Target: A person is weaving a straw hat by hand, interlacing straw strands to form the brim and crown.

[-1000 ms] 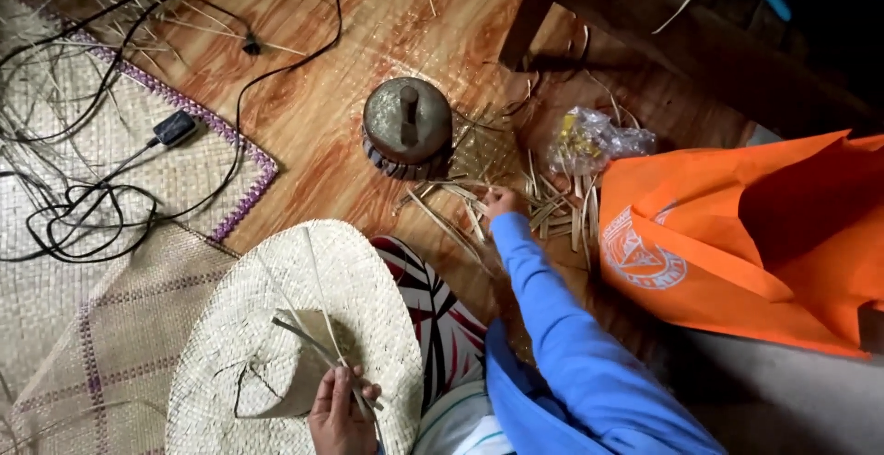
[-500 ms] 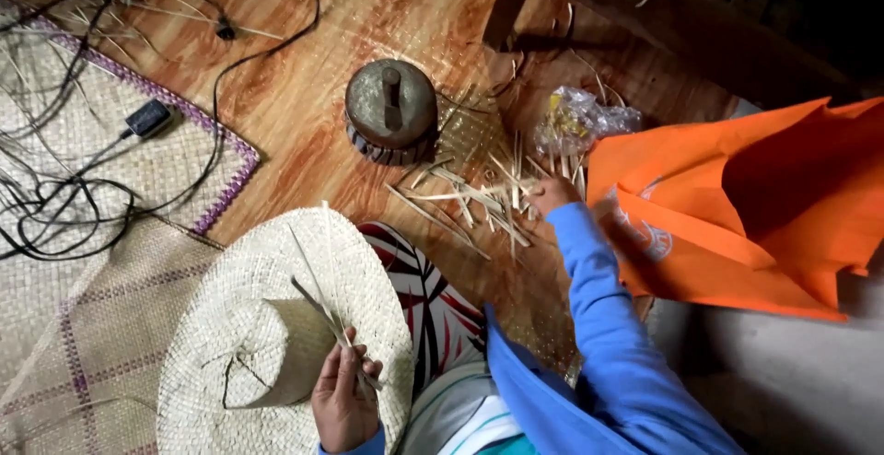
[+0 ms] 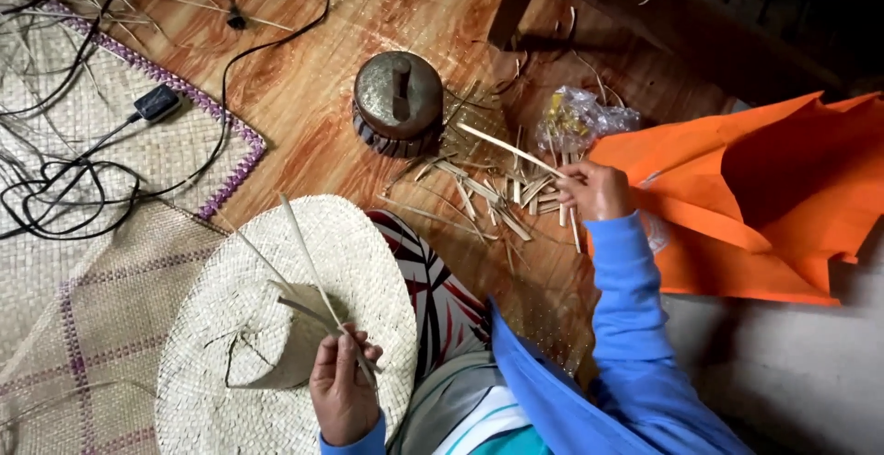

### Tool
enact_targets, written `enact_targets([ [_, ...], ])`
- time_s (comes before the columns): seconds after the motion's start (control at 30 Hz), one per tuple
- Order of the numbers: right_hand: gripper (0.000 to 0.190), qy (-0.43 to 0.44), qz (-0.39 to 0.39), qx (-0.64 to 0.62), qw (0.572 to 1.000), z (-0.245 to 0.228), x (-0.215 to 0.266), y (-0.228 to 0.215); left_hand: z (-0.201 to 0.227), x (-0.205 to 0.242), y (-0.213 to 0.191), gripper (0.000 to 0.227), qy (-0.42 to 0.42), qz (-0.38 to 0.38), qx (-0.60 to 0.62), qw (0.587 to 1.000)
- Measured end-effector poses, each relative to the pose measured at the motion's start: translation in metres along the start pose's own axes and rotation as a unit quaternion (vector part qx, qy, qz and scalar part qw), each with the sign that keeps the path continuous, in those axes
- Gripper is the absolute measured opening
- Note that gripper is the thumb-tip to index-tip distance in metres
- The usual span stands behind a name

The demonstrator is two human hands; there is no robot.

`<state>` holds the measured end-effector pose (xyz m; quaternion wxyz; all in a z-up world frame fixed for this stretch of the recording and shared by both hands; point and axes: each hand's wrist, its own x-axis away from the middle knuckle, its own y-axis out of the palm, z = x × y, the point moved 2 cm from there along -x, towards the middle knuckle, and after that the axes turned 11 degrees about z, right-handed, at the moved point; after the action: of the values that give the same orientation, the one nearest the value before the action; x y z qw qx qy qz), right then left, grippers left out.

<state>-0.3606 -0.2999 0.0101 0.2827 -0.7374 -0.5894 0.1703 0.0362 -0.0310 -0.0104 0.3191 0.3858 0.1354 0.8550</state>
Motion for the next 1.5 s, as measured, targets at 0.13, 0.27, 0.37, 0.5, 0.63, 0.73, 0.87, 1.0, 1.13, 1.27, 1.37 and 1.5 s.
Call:
enact_targets([
  [0.13,0.017,0.028,-0.123,-0.178,0.976,-0.024,0.044,0.039,0.001,0.003,0.012,0.024,0.022,0.063,-0.057,0.996],
  [0.27,0.004,-0.079,-0.271,-0.232,0.931,-0.094,0.129,0.110,0.001,-0.002,0.016,0.029,0.039,0.085,0.033,0.995],
  [0.37,0.008,-0.001,-0.328,-0.234,0.915,-0.133,0.177,0.149,0.012,0.002,0.017,0.021,0.093,0.031,0.043,0.994],
  [0.5,0.009,-0.054,-0.361,-0.284,0.887,-0.166,0.217,0.183,0.011,0.003,0.008,0.012,0.115,0.077,0.087,0.986],
  [0.63,0.013,-0.005,-0.389,-0.242,0.889,-0.166,0.236,0.200,0.003,0.002,-0.008,0.006,0.135,0.145,0.084,0.977],
  [0.73,0.017,0.015,-0.400,-0.234,0.886,-0.163,0.239,0.207,0.002,-0.002,-0.018,0.007,0.135,0.140,0.090,0.977],
  [0.87,0.016,-0.002,-0.412,-0.218,0.885,-0.164,0.239,0.214,0.022,0.012,-0.009,0.009,0.103,0.157,0.053,0.981],
  [1.0,0.014,-0.033,-0.438,-0.171,0.882,-0.172,0.236,0.222,0.023,0.003,-0.015,0.010,0.094,0.174,0.017,0.980],
  [1.13,0.015,-0.168,-0.419,-0.075,0.889,-0.178,0.235,0.225,0.022,-0.014,-0.027,0.013,0.130,0.177,-0.033,0.975],
  [1.27,0.016,-0.266,-0.423,-0.019,0.866,-0.175,0.236,0.223,0.047,-0.014,-0.024,0.017,0.138,0.202,-0.059,0.968],
  [1.37,0.026,-0.232,-0.451,-0.027,0.861,-0.169,0.234,0.215,0.064,-0.014,-0.021,0.018,0.150,0.209,-0.044,0.965],
  [1.5,0.027,-0.210,-0.488,0.000,0.847,-0.152,0.232,0.203,0.089,-0.008,-0.020,0.016,0.153,0.237,-0.004,0.959],
])
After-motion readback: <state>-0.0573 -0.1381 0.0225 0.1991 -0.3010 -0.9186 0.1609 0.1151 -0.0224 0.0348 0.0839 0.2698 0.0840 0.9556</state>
